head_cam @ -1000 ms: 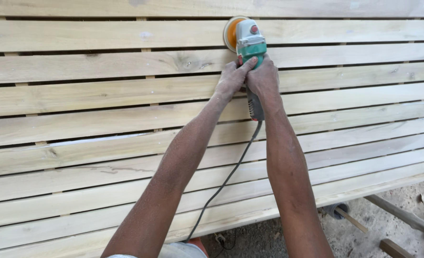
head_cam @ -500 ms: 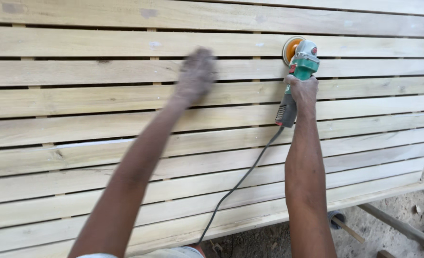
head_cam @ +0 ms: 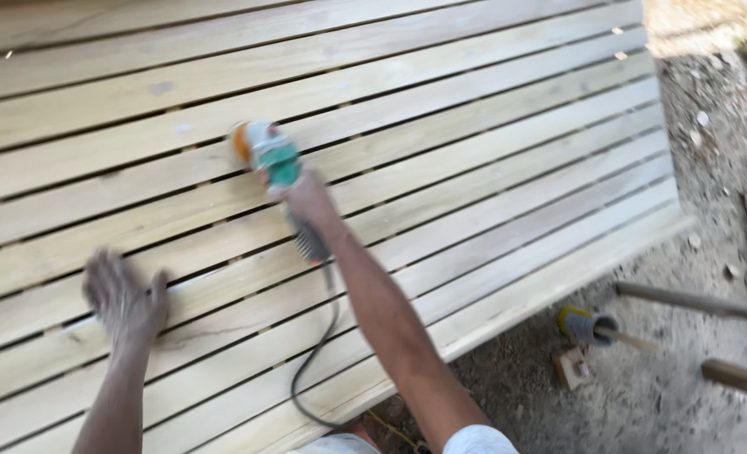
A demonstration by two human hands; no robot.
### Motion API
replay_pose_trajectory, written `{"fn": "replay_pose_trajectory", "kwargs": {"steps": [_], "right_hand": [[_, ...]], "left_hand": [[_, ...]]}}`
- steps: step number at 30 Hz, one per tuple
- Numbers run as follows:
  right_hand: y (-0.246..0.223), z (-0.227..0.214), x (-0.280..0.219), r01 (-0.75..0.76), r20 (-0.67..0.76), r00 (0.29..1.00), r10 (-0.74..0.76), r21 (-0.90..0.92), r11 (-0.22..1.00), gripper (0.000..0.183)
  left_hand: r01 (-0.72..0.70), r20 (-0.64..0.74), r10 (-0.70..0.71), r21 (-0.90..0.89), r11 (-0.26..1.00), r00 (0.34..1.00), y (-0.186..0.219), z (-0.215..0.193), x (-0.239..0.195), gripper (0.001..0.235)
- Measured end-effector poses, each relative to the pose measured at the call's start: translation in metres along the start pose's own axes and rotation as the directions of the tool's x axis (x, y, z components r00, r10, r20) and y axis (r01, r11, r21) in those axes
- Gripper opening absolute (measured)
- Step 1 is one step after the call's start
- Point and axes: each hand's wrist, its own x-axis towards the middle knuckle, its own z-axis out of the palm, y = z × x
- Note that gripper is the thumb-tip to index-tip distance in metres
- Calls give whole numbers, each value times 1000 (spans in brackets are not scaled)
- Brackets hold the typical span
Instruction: The person uses a handheld orbital sander to smooth the surface of a wooden slatted panel. They move the sander back and forth across the planks while holding the panel steady with their other hand.
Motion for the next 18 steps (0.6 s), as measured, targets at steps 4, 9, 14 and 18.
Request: {"fn": "replay_pose_trajectory", "kwargs": {"steps": [4, 9, 14, 18], "right_hand": [[9, 51, -94, -304, 95, 952, 290, 369, 878, 50], [34, 55, -219, -402, 346, 914, 214, 849, 343, 47], [42, 14, -311, -218, 145, 952, 269, 938, 268, 50], [39, 4, -421, 50, -156, 942, 298, 941, 334, 45]], "left_hand": [[23, -10, -24, -35, 999, 1000, -39, 5, -63, 107], [-22, 28, 22, -14, 1000, 999, -66, 1, -82, 107], [-25, 68, 25, -4, 1000, 997, -77, 4, -71, 110], [-90, 102, 86, 35, 995, 991, -84, -12, -78, 113]]}}
